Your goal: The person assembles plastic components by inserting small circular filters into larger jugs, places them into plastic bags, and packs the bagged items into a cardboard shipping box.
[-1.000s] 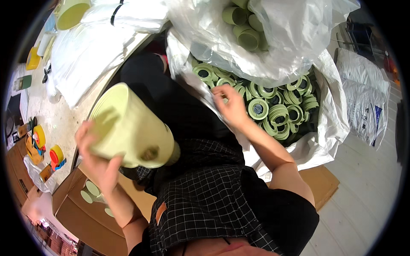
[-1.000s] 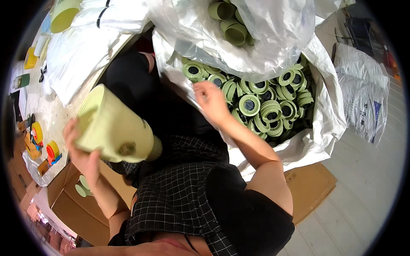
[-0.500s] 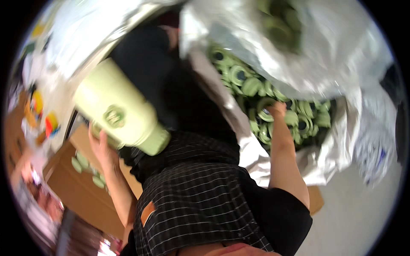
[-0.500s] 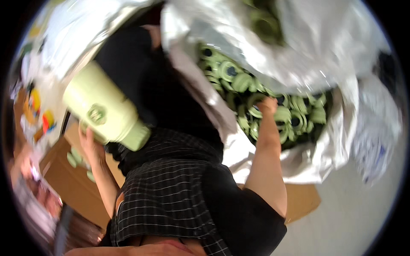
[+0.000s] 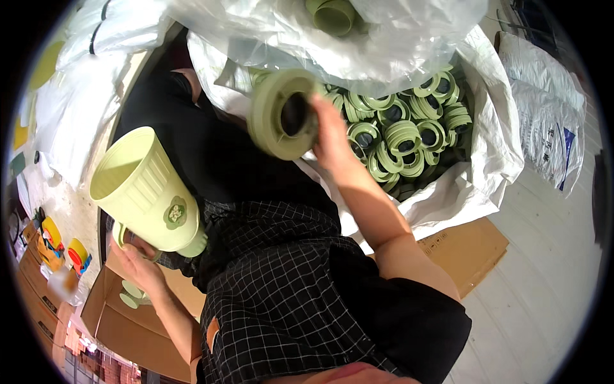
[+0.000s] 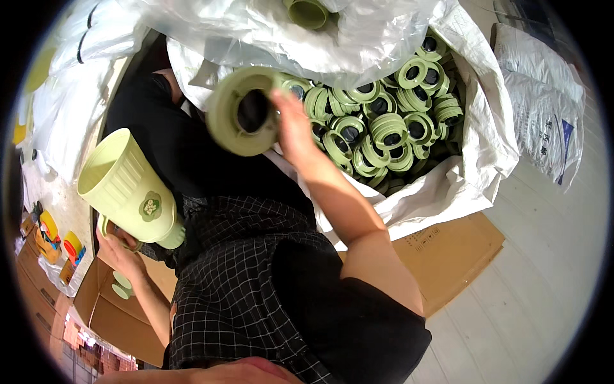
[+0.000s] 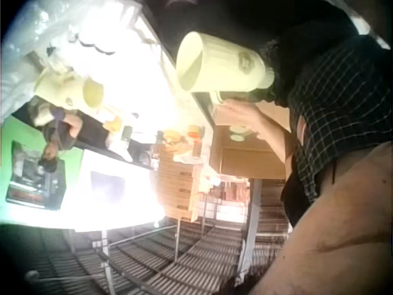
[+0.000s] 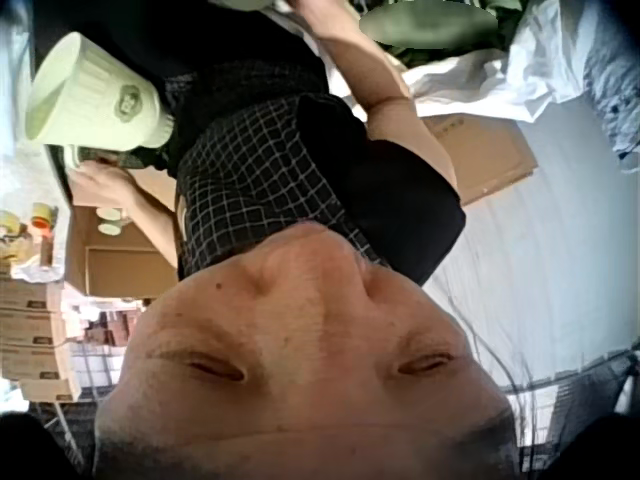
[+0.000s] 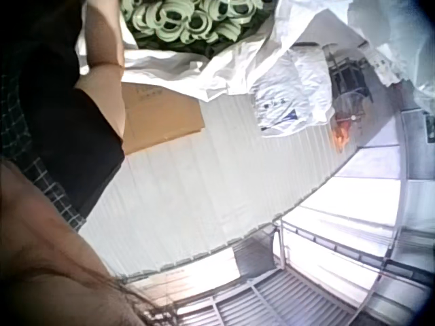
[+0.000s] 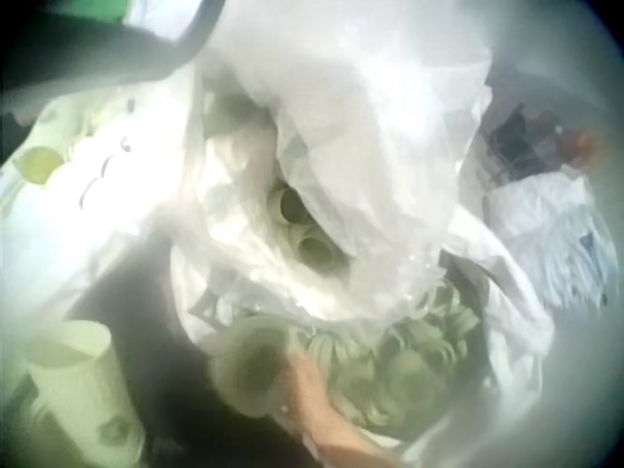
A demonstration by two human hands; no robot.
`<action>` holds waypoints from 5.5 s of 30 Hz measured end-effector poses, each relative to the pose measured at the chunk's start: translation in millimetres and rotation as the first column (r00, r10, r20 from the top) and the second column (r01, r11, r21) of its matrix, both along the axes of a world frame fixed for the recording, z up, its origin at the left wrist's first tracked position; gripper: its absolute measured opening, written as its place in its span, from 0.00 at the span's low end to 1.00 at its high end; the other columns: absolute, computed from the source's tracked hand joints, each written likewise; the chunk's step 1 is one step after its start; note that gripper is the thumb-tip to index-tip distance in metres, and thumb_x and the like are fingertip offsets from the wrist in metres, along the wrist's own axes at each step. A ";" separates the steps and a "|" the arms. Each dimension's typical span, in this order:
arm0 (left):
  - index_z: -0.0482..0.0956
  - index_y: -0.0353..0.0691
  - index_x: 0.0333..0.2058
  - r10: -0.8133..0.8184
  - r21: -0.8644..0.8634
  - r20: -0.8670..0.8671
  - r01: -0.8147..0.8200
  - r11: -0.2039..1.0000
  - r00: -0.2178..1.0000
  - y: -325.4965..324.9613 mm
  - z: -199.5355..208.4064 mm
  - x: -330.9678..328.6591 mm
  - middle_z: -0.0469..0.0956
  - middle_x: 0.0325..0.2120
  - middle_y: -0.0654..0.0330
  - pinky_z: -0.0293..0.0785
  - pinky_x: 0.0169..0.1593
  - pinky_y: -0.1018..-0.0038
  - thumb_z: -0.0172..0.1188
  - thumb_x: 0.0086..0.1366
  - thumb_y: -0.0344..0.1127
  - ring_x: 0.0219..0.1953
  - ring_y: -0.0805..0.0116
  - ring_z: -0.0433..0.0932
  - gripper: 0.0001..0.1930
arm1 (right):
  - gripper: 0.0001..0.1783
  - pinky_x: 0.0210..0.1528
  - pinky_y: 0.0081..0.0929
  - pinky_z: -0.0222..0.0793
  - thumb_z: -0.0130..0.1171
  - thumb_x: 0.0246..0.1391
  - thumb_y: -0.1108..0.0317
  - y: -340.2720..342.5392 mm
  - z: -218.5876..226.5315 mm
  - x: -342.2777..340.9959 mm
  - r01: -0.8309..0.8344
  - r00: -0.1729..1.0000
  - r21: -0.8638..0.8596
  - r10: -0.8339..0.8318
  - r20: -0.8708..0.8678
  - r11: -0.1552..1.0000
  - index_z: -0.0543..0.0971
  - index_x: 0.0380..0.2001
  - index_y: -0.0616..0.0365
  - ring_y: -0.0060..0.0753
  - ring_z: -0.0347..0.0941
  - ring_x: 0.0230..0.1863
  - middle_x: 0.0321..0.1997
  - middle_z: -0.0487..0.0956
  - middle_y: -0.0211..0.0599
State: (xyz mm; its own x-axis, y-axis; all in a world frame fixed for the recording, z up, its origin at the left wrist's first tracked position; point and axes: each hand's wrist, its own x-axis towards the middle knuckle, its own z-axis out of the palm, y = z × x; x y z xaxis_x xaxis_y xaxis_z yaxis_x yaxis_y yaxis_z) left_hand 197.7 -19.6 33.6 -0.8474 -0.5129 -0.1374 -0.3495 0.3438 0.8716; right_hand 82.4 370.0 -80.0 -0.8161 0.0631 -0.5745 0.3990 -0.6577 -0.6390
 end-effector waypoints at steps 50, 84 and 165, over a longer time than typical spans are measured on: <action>0.63 0.38 0.64 -0.373 -0.130 -0.140 0.356 0.925 0.917 51.8 26.7 36.3 0.69 0.61 0.41 0.77 0.53 0.57 0.65 0.59 0.34 0.52 0.42 0.78 0.34 | 0.35 0.51 0.43 0.70 0.58 0.62 0.53 -176.3 172.3 -62.8 -0.190 0.044 0.981 0.998 0.036 -0.027 0.68 0.63 0.70 0.54 0.74 0.43 0.40 0.77 0.53; 0.71 0.39 0.47 0.024 0.741 -0.487 0.398 0.541 0.873 -43.2 9.5 -141.6 0.75 0.30 0.65 0.74 0.32 0.76 0.56 0.65 0.26 0.28 0.76 0.74 0.11 | 0.08 0.38 0.22 0.72 0.60 0.55 0.80 -190.5 59.8 -183.0 -0.208 0.866 0.236 0.291 -0.406 0.949 0.77 0.38 0.63 0.26 0.76 0.34 0.35 0.80 0.39; 0.72 0.35 0.54 -0.197 -0.390 -0.352 0.048 0.920 0.915 -13.2 -36.0 -140.4 0.76 0.49 0.49 0.66 0.61 0.57 0.63 0.58 0.26 0.54 0.47 0.74 0.24 | 0.28 0.41 0.46 0.75 0.64 0.47 0.64 -413.1 120.9 -430.4 0.604 0.450 0.792 0.860 -0.241 -0.094 0.76 0.55 0.52 0.49 0.79 0.41 0.38 0.82 0.43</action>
